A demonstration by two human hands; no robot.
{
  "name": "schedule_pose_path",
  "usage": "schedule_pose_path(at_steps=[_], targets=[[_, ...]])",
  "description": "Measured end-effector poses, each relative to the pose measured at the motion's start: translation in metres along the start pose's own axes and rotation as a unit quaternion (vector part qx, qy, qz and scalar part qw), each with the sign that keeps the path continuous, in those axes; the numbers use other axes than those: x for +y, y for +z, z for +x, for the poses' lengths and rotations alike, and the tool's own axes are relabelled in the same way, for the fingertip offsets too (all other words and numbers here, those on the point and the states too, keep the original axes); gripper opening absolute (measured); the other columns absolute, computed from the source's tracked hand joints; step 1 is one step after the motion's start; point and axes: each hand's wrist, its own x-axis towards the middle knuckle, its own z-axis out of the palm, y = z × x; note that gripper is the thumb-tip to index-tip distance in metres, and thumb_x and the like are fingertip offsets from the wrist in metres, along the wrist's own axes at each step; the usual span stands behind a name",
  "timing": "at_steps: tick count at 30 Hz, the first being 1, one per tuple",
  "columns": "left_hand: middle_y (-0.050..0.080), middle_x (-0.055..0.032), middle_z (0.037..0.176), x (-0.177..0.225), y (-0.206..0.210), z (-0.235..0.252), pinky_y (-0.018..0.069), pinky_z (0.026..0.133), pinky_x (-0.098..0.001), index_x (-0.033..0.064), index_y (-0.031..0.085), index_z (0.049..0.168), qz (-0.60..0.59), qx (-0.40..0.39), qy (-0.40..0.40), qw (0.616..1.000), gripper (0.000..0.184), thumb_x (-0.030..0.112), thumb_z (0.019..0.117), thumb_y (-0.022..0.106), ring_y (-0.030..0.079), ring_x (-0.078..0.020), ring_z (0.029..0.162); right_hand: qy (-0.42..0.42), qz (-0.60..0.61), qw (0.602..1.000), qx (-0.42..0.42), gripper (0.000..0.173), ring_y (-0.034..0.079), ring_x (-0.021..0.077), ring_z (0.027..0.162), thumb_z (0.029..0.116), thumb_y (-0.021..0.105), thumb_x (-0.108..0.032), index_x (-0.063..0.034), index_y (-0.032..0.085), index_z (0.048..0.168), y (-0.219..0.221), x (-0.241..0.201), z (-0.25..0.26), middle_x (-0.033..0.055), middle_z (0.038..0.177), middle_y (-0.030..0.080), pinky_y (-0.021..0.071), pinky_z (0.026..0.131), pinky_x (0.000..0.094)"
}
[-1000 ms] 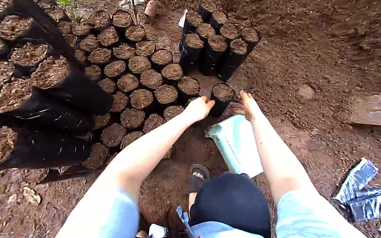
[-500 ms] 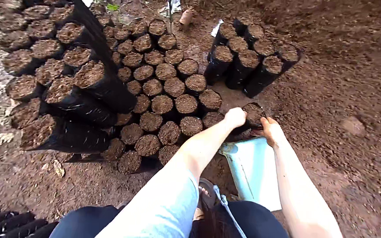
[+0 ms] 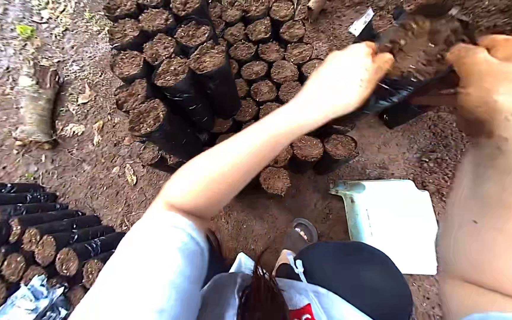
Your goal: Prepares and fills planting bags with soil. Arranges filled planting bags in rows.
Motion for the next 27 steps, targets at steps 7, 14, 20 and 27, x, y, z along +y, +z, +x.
schedule_pose_path(at_steps=[7,14,20,27], targets=[[0.062,-0.0085,0.103,-0.073,-0.118,-0.106,0.0566,0.087,-0.0412,0.0055,0.062,0.114,-0.024,0.129,-0.158,0.979,0.029,0.025,0.1085,0.041,0.065,-0.0157,0.096,-0.049,0.129,0.972,-0.190,0.035,0.074,0.0207,0.087,0.1068,0.044,-0.022,-0.0019,0.057,0.132,0.143,-0.108,-0.020,0.0144,0.115,0.066,0.0646,0.076,0.0405],[0.064,-0.0149,0.096,-0.147,-0.150,-0.148,0.0534,0.085,-0.0477,0.0010,0.061,0.106,0.078,0.105,-0.237,0.963,0.033,0.026,0.1104,0.040,0.066,-0.0248,0.091,-0.033,0.079,0.962,-0.260,0.038,0.070,0.0282,0.106,0.1073,0.044,-0.027,-0.0027,0.059,0.132,0.254,-0.117,-0.032,0.0192,0.126,0.064,0.0607,0.087,0.0508],[0.067,-0.0154,0.127,-0.207,-0.159,-0.204,0.0510,0.105,-0.0474,0.0039,0.063,0.130,0.094,0.327,-0.134,0.931,0.042,0.035,0.1084,0.045,0.065,-0.0242,0.119,-0.024,0.019,0.951,-0.308,0.048,0.066,0.0353,0.117,0.1120,0.037,-0.036,0.0002,0.057,0.137,0.304,-0.089,-0.037,0.0247,0.133,0.061,0.0552,0.096,0.0568],[0.039,-0.0255,0.157,-0.283,-0.108,-0.208,0.0387,0.117,-0.0484,0.0012,0.033,0.156,-0.183,0.476,-0.222,0.831,0.060,0.042,0.1112,0.035,0.043,-0.0296,0.144,-0.032,0.132,0.964,-0.227,0.064,0.048,0.0316,0.142,0.1108,0.027,-0.050,-0.0064,0.030,0.157,0.325,-0.080,-0.067,0.0220,0.153,0.047,0.0386,0.116,0.0541]])
